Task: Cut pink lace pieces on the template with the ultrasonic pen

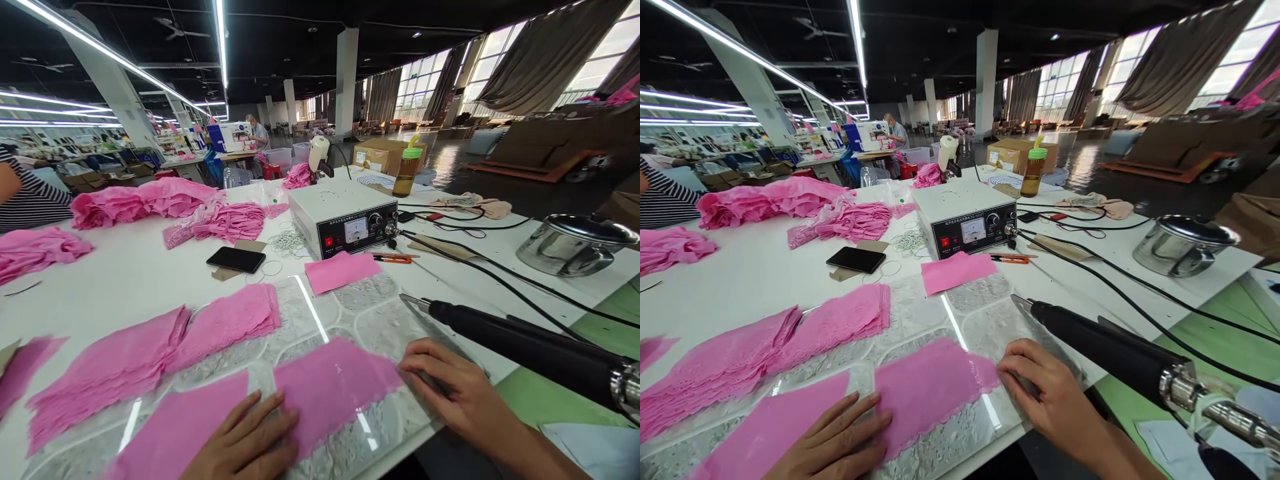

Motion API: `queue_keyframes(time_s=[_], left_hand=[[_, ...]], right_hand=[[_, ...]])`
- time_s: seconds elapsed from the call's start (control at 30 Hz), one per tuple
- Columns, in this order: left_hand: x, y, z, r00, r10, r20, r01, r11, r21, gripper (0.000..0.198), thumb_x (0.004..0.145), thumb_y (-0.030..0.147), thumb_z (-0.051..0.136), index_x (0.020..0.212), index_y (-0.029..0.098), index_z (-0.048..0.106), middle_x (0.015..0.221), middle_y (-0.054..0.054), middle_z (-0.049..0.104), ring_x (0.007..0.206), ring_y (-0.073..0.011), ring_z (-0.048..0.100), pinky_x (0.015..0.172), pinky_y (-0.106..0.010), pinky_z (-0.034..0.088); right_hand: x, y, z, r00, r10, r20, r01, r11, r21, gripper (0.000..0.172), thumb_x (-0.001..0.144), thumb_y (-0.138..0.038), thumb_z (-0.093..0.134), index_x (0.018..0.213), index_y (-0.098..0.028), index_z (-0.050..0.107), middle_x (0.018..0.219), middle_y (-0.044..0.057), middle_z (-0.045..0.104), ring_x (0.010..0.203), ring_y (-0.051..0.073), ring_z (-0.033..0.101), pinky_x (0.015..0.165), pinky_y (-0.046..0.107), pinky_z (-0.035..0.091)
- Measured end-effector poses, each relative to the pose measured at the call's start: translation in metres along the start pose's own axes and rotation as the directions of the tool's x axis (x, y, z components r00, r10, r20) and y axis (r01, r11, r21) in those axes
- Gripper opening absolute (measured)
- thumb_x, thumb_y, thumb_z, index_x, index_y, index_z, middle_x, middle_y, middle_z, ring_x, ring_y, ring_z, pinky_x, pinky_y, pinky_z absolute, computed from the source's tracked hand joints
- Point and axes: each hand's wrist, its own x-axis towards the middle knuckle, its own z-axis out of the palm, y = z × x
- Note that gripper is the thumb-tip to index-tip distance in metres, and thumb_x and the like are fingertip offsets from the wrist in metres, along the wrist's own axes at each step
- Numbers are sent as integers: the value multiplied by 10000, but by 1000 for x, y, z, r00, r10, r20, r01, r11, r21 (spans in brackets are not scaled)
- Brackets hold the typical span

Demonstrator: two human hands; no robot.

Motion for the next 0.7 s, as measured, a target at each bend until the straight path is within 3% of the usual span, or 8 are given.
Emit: queue_keyframes(time_s=[0.2, 0.7], left_hand=[[6, 0, -1, 996, 28, -81, -23, 998, 63, 326, 988, 398, 500, 1210, 225, 665, 1348, -4, 593, 1335, -185, 457, 1169, -331, 205], [10, 0, -2, 989, 15, -149, -7, 998, 58, 303, 999, 393, 479, 1136, 228, 693, 1295, -1, 639, 1357, -155, 428, 1173, -293, 212]], right_hand=[[4, 4, 2, 995, -15, 101, 14, 1000, 8, 122, 924, -121, 535, 902, -214, 612, 878, 44, 599, 769, 145, 624, 651, 244, 525], [3, 3, 1, 995, -13, 95, 14, 1000, -5, 130, 940, -141, 503, 889, -217, 596, 874, 46, 599, 796, 158, 627, 677, 260, 532]])
